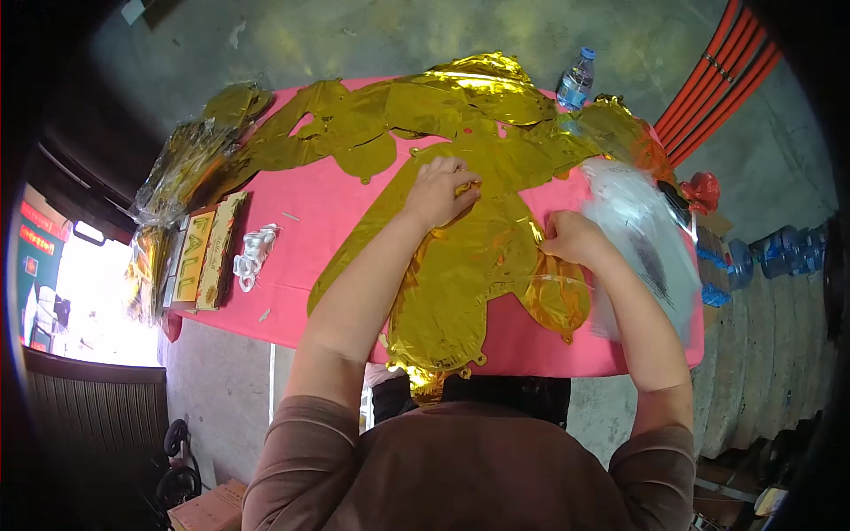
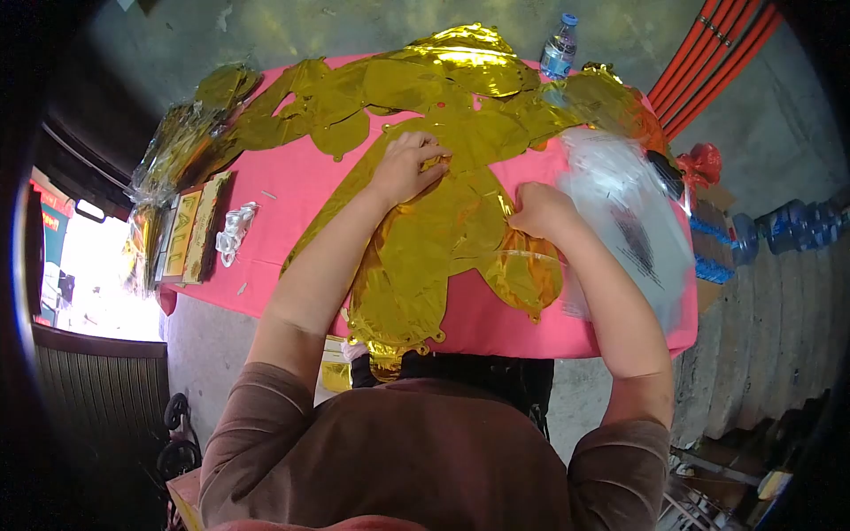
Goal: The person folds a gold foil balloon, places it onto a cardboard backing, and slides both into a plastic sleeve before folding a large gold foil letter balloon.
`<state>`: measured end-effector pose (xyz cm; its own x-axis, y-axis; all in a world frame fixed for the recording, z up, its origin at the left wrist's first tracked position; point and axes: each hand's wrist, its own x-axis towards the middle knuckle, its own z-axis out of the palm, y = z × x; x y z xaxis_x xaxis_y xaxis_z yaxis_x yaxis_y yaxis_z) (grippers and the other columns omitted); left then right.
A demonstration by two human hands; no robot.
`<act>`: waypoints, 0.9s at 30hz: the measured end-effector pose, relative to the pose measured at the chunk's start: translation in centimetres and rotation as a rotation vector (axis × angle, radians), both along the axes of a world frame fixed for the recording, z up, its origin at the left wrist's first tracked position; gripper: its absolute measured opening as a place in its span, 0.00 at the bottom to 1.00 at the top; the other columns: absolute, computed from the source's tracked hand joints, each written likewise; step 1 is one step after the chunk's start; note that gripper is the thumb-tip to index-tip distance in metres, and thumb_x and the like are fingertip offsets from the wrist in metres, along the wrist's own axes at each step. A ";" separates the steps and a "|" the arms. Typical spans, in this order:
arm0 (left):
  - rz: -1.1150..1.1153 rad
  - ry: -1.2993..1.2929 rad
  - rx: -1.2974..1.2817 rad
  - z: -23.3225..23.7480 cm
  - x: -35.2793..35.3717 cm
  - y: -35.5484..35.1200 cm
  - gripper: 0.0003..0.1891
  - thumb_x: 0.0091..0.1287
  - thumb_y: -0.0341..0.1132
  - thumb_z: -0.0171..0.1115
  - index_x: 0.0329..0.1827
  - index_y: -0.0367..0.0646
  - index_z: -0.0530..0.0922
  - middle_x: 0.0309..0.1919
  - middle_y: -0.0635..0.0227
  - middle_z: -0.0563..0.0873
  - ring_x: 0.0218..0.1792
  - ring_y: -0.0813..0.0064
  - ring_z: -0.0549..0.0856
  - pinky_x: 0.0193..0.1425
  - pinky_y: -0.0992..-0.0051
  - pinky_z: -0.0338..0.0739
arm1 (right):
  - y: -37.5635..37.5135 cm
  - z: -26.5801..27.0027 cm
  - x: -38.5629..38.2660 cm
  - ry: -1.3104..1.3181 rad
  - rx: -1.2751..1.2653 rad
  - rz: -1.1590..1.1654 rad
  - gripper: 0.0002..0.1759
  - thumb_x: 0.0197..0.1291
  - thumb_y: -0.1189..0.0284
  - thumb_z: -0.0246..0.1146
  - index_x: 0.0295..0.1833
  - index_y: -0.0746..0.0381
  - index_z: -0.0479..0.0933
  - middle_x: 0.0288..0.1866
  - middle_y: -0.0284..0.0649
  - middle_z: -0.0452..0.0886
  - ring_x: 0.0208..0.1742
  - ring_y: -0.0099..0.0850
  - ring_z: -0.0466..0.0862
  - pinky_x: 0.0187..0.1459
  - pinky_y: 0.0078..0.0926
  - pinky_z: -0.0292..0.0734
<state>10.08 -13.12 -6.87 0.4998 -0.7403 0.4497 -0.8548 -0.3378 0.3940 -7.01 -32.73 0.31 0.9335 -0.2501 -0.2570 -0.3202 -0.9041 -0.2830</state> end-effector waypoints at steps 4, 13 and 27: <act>0.003 0.005 0.000 -0.1 0.1 0.0 0.13 0.61 0.44 0.63 0.46 0.55 0.84 0.46 0.66 0.78 0.53 0.64 0.74 0.57 0.65 0.66 | -0.5 -0.7 0.2 0.009 0.044 0.051 0.12 0.43 0.69 0.66 0.31 0.66 0.78 0.31 0.49 0.82 0.35 0.43 0.83 0.38 0.37 0.76; -0.005 -0.036 -0.016 -0.3 0.2 0.0 0.13 0.61 0.43 0.64 0.48 0.54 0.83 0.46 0.66 0.78 0.51 0.63 0.75 0.55 0.65 0.67 | -1.8 -1.0 -0.6 -0.139 0.554 -0.078 0.13 0.46 0.76 0.67 0.40 0.66 0.76 0.32 0.38 0.80 0.37 0.26 0.81 0.37 0.24 0.74; -0.003 0.006 0.022 0.0 0.2 0.0 0.15 0.58 0.41 0.65 0.48 0.56 0.83 0.49 0.68 0.77 0.54 0.64 0.72 0.57 0.66 0.65 | 5.7 3.7 1.2 -0.177 1.289 0.155 0.33 0.56 0.78 0.60 0.69 0.66 0.62 0.49 0.36 0.79 0.42 0.22 0.81 0.43 0.19 0.76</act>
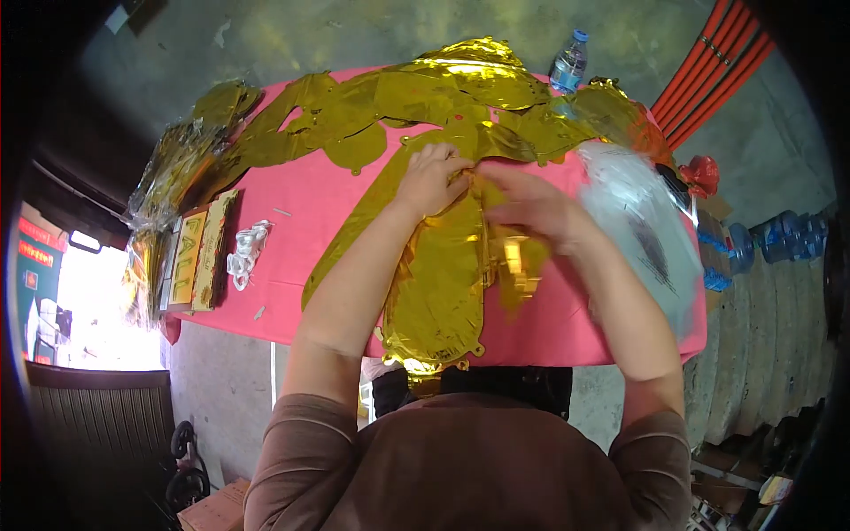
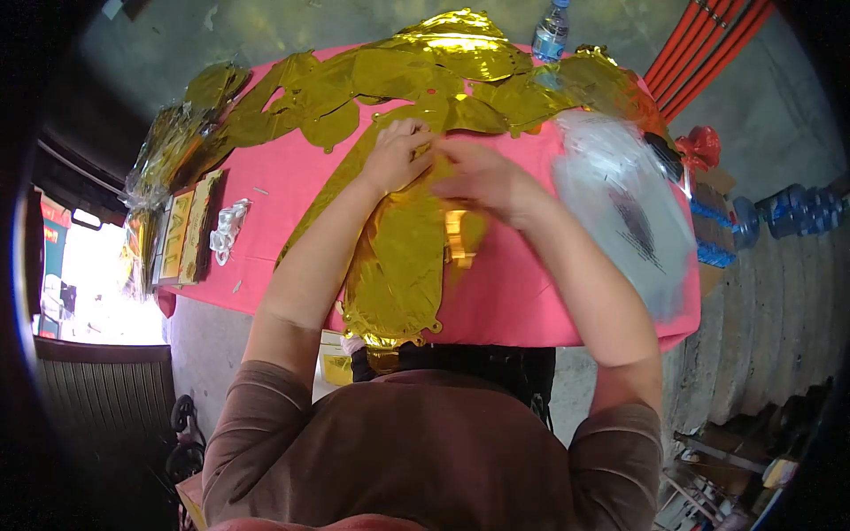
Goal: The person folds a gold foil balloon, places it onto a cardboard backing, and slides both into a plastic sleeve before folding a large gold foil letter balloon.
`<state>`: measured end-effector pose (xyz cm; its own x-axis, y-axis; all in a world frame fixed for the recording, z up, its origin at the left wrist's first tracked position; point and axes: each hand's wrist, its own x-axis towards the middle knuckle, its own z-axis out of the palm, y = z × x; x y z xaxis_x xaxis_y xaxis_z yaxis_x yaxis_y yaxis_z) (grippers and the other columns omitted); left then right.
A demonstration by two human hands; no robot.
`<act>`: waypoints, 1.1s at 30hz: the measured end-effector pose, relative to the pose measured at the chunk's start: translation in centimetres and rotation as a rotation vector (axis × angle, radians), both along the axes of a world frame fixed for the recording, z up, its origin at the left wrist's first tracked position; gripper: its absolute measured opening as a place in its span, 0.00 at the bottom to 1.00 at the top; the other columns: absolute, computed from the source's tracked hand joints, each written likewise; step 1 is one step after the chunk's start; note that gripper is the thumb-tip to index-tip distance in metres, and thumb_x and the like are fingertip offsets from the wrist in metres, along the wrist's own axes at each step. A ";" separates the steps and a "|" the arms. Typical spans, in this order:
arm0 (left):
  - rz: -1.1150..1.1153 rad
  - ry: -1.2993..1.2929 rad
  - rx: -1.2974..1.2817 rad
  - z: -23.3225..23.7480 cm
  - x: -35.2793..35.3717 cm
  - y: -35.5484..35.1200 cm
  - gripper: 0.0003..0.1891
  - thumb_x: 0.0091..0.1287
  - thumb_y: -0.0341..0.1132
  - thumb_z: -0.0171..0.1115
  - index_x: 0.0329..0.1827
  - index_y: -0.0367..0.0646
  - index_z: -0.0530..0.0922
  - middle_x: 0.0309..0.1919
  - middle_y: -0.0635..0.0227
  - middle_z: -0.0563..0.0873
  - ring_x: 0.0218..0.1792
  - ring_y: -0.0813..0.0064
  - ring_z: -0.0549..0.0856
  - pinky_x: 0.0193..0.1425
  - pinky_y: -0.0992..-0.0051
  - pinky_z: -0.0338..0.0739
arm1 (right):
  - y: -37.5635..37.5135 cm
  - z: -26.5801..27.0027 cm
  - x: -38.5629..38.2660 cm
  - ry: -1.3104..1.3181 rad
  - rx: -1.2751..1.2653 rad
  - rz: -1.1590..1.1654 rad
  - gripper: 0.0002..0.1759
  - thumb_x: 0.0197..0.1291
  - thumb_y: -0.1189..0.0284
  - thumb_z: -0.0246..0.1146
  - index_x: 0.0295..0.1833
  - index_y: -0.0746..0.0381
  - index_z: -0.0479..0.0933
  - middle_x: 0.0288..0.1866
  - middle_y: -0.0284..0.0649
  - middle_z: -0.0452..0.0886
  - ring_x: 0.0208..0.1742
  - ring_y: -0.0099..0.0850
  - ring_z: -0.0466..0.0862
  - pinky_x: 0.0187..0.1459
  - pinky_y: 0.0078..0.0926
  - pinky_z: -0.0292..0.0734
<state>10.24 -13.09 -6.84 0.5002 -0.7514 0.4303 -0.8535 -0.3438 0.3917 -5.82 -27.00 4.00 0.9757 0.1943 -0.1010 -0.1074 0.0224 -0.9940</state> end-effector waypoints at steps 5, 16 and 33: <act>-0.048 -0.052 0.159 -2.0 3.0 -0.3 0.24 0.54 0.35 0.63 0.57 0.54 0.76 0.54 0.67 0.75 0.58 0.62 0.71 0.59 0.65 0.64 | 6.2 -1.7 2.4 -0.275 -0.433 0.162 0.31 0.54 0.76 0.60 0.66 0.65 0.66 0.36 0.35 0.79 0.33 0.18 0.78 0.30 0.18 0.70; 0.012 0.033 -0.009 0.0 0.1 0.1 0.15 0.61 0.45 0.63 0.50 0.56 0.83 0.48 0.67 0.78 0.54 0.64 0.74 0.59 0.65 0.65 | -4.4 6.3 -5.4 0.113 -0.348 0.129 0.11 0.52 0.77 0.61 0.43 0.66 0.77 0.27 0.30 0.77 0.30 0.15 0.75 0.29 0.17 0.68; 0.001 -0.042 -0.016 -0.4 0.2 -0.1 0.14 0.62 0.44 0.63 0.50 0.55 0.83 0.47 0.66 0.78 0.52 0.63 0.75 0.56 0.65 0.66 | 1.9 -3.6 -6.2 -0.375 -1.130 0.098 0.07 0.54 0.69 0.62 0.35 0.61 0.78 0.30 0.41 0.79 0.35 0.42 0.81 0.36 0.37 0.75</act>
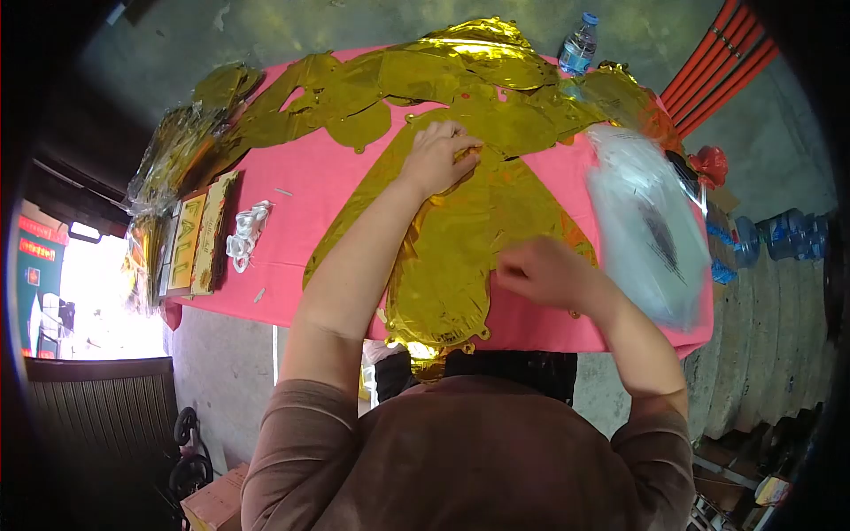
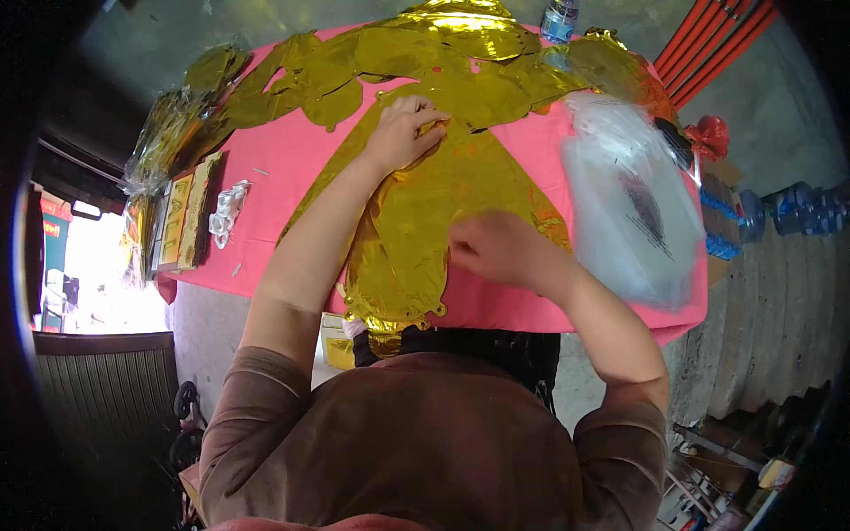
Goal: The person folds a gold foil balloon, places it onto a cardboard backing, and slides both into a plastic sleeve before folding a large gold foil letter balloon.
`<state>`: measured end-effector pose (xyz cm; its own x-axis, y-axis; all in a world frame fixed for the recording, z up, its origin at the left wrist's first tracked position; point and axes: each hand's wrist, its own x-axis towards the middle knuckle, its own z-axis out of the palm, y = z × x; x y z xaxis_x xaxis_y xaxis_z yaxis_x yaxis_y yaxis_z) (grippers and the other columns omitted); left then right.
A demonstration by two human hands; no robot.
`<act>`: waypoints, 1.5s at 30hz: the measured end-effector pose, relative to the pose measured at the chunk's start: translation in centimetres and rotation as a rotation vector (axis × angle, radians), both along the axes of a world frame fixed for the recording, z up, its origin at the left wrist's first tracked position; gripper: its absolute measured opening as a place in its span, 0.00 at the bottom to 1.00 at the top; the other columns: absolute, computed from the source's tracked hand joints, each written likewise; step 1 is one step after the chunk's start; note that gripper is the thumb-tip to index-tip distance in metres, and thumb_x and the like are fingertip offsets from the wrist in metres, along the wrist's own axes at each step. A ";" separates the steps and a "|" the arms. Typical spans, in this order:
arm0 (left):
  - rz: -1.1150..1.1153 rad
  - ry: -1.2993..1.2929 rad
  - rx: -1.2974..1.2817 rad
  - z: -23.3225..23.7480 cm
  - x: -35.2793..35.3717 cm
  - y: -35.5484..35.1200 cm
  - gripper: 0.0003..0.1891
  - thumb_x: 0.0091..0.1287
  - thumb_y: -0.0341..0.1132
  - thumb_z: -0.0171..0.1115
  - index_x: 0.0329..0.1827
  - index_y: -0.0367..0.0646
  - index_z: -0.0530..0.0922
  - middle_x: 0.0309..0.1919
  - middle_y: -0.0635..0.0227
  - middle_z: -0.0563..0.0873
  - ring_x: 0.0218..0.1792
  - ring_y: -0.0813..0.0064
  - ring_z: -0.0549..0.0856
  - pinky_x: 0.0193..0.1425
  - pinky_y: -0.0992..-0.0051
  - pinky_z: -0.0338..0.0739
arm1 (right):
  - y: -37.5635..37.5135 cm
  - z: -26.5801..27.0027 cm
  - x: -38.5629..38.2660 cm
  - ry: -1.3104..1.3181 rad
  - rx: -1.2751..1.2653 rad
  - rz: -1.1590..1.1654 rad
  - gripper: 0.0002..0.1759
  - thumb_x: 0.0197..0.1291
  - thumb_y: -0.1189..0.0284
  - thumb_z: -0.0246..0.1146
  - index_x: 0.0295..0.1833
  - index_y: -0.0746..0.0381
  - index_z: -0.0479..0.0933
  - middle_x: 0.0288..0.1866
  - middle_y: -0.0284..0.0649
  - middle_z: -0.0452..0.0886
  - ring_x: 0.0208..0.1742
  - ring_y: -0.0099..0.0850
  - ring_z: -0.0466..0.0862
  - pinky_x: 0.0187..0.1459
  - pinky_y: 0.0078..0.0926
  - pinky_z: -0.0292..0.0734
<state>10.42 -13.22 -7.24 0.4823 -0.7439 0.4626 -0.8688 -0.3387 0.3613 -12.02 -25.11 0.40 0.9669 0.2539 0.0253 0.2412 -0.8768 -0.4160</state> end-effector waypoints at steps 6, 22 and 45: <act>-0.006 0.009 -0.012 -0.1 0.1 -0.1 0.14 0.61 0.43 0.64 0.50 0.55 0.83 0.47 0.67 0.78 0.51 0.63 0.75 0.56 0.65 0.67 | -1.7 5.4 -5.6 0.558 0.264 0.364 0.07 0.54 0.68 0.62 0.33 0.61 0.76 0.25 0.45 0.78 0.28 0.43 0.79 0.31 0.38 0.73; 0.010 -0.034 0.049 0.5 -0.3 -0.1 0.16 0.62 0.42 0.62 0.54 0.55 0.80 0.48 0.66 0.77 0.52 0.63 0.73 0.56 0.65 0.66 | -7.4 -1.7 6.6 0.111 -0.083 -0.511 0.13 0.48 0.67 0.66 0.31 0.68 0.78 0.32 0.51 0.83 0.38 0.45 0.84 0.41 0.39 0.78; 0.024 -0.034 0.072 0.6 -0.5 0.0 0.19 0.63 0.41 0.60 0.58 0.51 0.77 0.51 0.65 0.76 0.54 0.63 0.72 0.58 0.64 0.65 | -6.5 -1.6 7.3 0.183 0.971 -0.409 0.23 0.59 0.80 0.61 0.60 0.64 0.68 0.48 0.37 0.79 0.45 0.23 0.82 0.45 0.21 0.78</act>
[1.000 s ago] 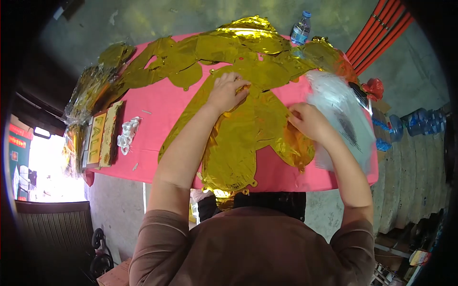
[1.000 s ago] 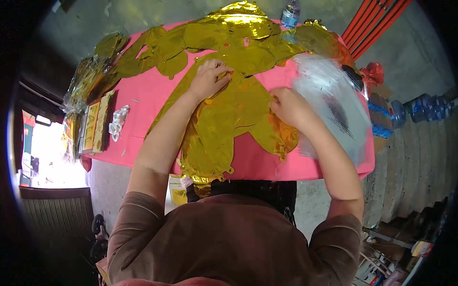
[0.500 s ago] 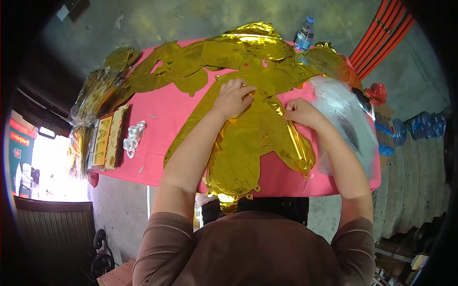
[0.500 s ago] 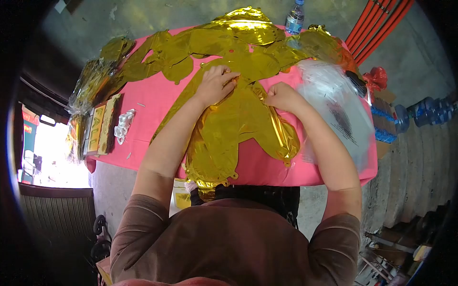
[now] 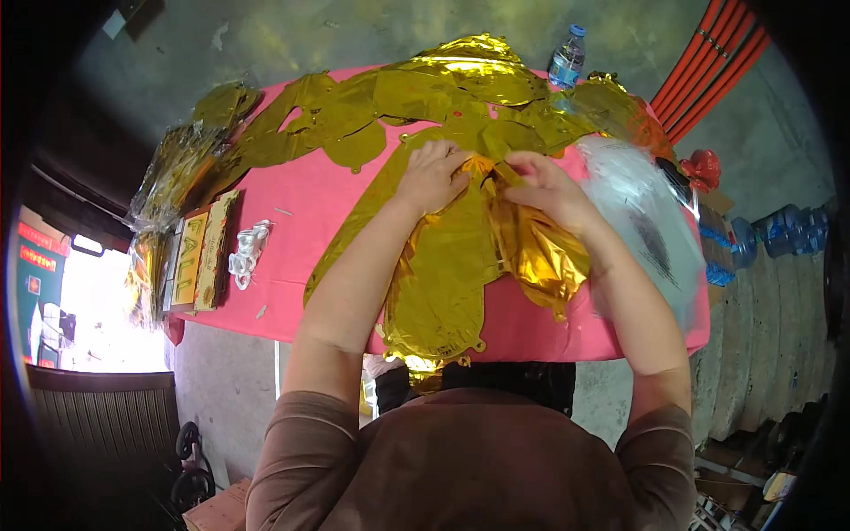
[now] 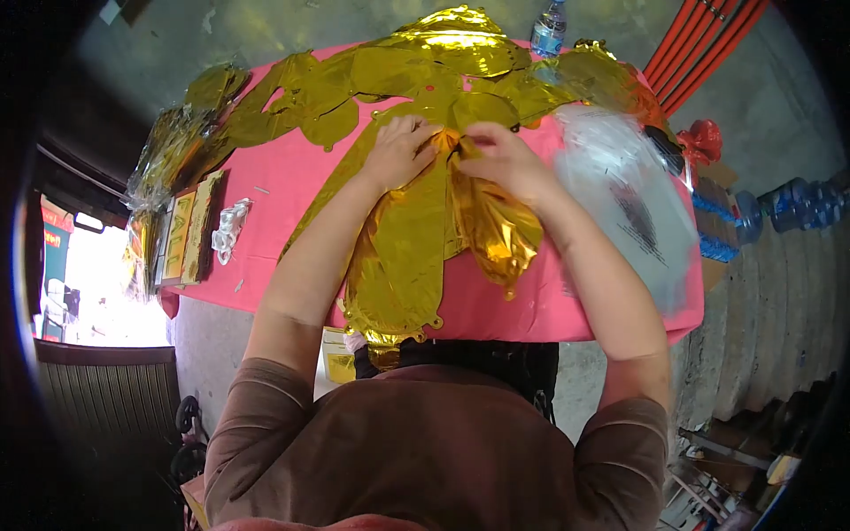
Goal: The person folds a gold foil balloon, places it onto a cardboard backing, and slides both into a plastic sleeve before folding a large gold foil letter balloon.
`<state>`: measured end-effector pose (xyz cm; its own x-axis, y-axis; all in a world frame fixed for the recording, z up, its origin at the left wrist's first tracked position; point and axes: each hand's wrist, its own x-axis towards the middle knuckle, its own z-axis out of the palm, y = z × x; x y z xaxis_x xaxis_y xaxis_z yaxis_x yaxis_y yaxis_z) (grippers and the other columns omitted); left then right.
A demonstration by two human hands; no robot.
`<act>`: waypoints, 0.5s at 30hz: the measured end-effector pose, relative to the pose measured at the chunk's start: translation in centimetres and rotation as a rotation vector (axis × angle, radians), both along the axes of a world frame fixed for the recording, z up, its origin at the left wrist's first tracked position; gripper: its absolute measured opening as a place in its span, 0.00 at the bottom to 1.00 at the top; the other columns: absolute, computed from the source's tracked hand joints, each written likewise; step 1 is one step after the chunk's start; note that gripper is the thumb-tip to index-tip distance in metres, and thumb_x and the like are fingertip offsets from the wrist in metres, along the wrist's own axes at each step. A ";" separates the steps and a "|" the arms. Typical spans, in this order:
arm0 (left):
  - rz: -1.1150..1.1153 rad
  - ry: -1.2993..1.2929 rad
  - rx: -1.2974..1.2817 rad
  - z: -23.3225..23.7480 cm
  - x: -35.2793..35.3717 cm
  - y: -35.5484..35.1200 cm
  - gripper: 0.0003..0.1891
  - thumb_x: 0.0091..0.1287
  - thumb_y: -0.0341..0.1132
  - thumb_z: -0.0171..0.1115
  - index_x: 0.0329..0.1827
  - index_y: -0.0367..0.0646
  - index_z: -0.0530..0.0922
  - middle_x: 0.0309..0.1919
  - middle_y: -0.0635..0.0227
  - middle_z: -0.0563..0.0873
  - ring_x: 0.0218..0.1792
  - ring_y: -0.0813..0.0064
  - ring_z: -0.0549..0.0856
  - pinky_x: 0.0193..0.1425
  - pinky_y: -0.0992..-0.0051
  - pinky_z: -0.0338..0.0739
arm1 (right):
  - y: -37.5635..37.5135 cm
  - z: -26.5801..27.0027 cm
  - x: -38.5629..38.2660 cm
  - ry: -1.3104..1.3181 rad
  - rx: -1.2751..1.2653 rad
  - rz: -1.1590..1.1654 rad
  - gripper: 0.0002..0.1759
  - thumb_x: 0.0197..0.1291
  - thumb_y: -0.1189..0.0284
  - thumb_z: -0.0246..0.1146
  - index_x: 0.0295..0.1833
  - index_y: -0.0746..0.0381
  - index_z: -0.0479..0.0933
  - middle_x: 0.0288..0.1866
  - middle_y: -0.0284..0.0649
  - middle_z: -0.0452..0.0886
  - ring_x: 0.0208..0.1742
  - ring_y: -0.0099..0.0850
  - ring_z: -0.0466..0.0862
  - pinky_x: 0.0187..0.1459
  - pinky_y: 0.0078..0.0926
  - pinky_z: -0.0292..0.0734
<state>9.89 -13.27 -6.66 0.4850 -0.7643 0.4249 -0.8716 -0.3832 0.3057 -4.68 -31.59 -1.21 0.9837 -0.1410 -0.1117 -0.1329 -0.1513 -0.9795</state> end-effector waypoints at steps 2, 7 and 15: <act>0.009 -0.026 0.036 -0.1 0.1 0.0 0.20 0.63 0.43 0.59 0.58 0.52 0.77 0.52 0.66 0.76 0.56 0.64 0.72 0.59 0.64 0.64 | 2.8 2.4 0.6 -0.002 -0.082 0.130 0.22 0.53 0.73 0.67 0.53 0.65 0.72 0.46 0.38 0.79 0.48 0.28 0.77 0.47 0.22 0.73; -0.049 0.125 0.016 -1.6 1.6 -0.5 0.22 0.62 0.44 0.57 0.60 0.52 0.75 0.53 0.67 0.75 0.57 0.65 0.71 0.58 0.65 0.64 | 9.5 -0.4 5.7 -0.910 -0.483 0.185 0.15 0.53 0.74 0.64 0.47 0.63 0.76 0.42 0.39 0.77 0.44 0.26 0.76 0.44 0.27 0.73; -0.014 -0.119 0.111 -4.3 4.0 -0.4 0.22 0.61 0.39 0.55 0.61 0.54 0.73 0.49 0.70 0.74 0.55 0.68 0.70 0.57 0.68 0.63 | 5.5 -1.3 5.2 -0.448 -0.109 -0.063 0.12 0.60 0.74 0.53 0.26 0.68 0.74 0.26 0.39 0.76 0.26 0.29 0.77 0.34 0.27 0.72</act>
